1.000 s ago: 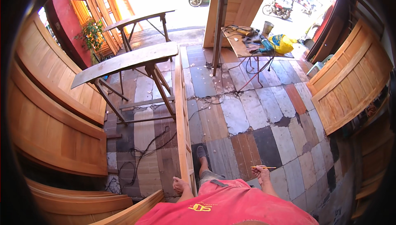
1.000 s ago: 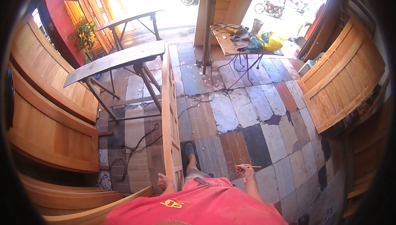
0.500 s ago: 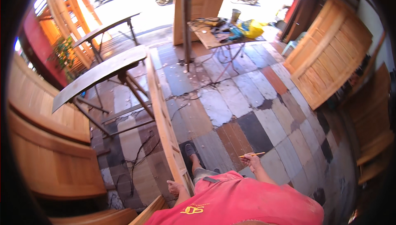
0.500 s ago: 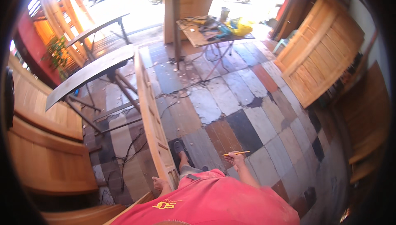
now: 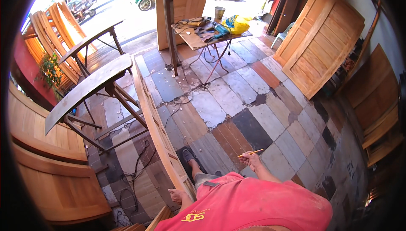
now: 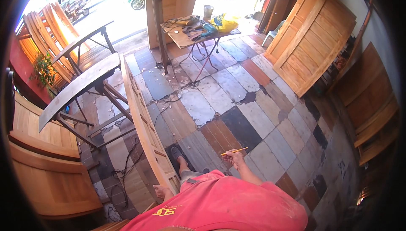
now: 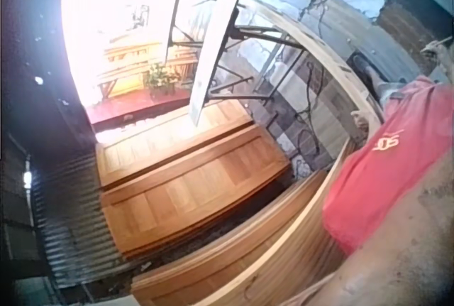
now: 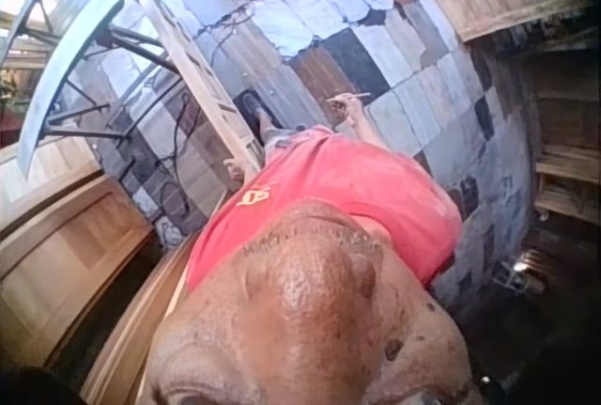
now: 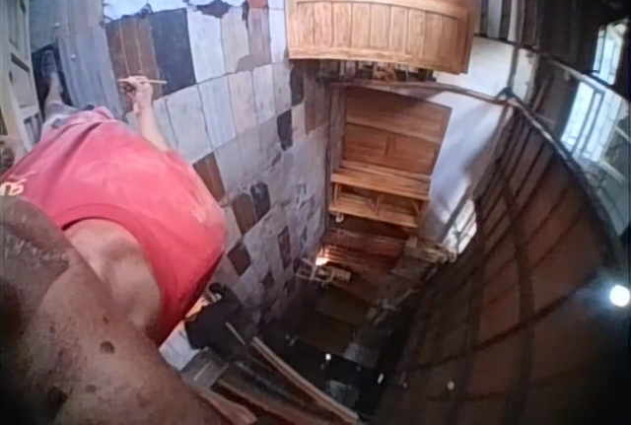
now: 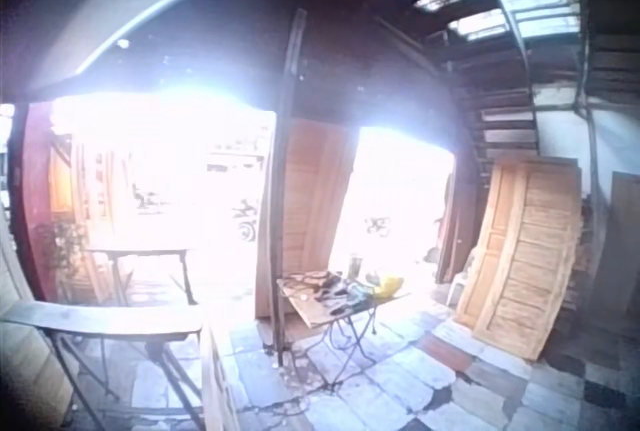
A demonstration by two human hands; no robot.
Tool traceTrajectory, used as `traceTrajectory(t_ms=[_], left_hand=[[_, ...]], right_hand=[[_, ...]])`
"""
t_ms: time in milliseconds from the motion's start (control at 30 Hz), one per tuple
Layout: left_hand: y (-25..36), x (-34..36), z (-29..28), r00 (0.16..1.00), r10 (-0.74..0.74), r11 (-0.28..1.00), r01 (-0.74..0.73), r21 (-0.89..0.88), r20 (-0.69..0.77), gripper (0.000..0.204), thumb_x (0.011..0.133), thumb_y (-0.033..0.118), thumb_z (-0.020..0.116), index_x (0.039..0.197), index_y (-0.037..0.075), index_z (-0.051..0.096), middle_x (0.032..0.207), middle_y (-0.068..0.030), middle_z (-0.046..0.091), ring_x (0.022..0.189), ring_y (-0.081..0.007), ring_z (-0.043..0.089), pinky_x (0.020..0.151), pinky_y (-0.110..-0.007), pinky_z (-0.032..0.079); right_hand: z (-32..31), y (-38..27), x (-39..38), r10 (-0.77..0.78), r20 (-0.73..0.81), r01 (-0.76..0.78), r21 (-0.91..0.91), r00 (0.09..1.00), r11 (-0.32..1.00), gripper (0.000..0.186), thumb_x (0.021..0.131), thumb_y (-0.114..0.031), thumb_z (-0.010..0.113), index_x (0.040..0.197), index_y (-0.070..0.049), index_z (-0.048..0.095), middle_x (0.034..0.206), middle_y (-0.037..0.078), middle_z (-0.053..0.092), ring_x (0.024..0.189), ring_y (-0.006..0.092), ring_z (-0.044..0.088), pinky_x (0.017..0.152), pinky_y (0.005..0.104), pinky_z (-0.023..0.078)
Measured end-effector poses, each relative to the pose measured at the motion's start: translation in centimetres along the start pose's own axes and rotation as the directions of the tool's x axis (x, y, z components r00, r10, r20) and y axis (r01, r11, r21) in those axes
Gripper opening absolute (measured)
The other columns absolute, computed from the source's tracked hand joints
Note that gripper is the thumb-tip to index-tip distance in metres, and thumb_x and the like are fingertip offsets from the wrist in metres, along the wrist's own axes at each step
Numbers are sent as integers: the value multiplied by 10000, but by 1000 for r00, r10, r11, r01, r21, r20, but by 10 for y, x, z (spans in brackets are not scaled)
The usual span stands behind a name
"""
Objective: Marking a spot on a wooden door panel and using a power drill to create a hole.
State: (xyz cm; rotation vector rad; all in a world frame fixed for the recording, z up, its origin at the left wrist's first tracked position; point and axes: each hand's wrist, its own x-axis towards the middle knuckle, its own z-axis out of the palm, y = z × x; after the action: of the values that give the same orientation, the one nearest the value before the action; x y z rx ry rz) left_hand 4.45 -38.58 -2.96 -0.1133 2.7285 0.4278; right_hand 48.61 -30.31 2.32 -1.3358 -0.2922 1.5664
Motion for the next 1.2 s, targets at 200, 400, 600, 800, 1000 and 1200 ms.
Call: traceTrajectory(t_ms=[200,400,600,800,1000,1200], left_hand=[[-7,11,13,1000,8,1000,-8,-3,-30,697,1056,599,395,1065,58,834,1125,-219,780,1098,-451,713,944,-597,522],[-9,14,16,1000,-4,1000,3,-18,-12,694,1055,604,398,1077,64,835,1130,-216,781,1099,-453,714,959,-609,514],[-8,12,14,1000,-7,1000,7,-23,-13,696,1056,612,394,1081,77,838,1131,-213,783,1104,-451,716,948,-620,514],[-8,13,14,1000,-2,1000,2,-3,0,695,1065,604,375,1083,87,839,1130,-212,783,1110,-447,716,956,-613,515],[-6,12,12,1000,-11,1000,11,8,8,694,1068,598,366,1095,88,836,1142,-208,781,1112,-440,718,959,-610,518],[-6,10,10,1000,8,1000,-8,7,6,689,1076,580,362,1083,79,835,1129,-211,782,1109,-441,718,956,-608,523]], right_hand=[[4,-1,-1,10,-5,-10,-12,1000,1000,93,978,-50,718,1049,-38,659,1002,192,781,899,276,795,797,404,677],[8,-2,0,17,-20,-17,-8,1000,1000,68,962,-31,723,995,-49,666,973,179,775,877,283,796,761,403,688],[11,-3,-3,15,-11,-15,-9,1000,1000,74,962,-43,730,1005,-53,670,967,174,777,878,281,798,762,398,687],[12,-4,-5,11,-5,-11,-19,1000,1000,64,967,-50,724,1002,-50,671,970,167,780,878,271,798,769,394,686],[11,-2,-4,10,5,-10,-12,1000,1000,55,968,-49,721,995,-48,672,965,168,780,884,268,797,774,396,686],[7,3,2,28,22,-28,-26,999,999,99,971,-54,729,1046,-50,666,1016,191,783,908,278,797,807,406,680]])
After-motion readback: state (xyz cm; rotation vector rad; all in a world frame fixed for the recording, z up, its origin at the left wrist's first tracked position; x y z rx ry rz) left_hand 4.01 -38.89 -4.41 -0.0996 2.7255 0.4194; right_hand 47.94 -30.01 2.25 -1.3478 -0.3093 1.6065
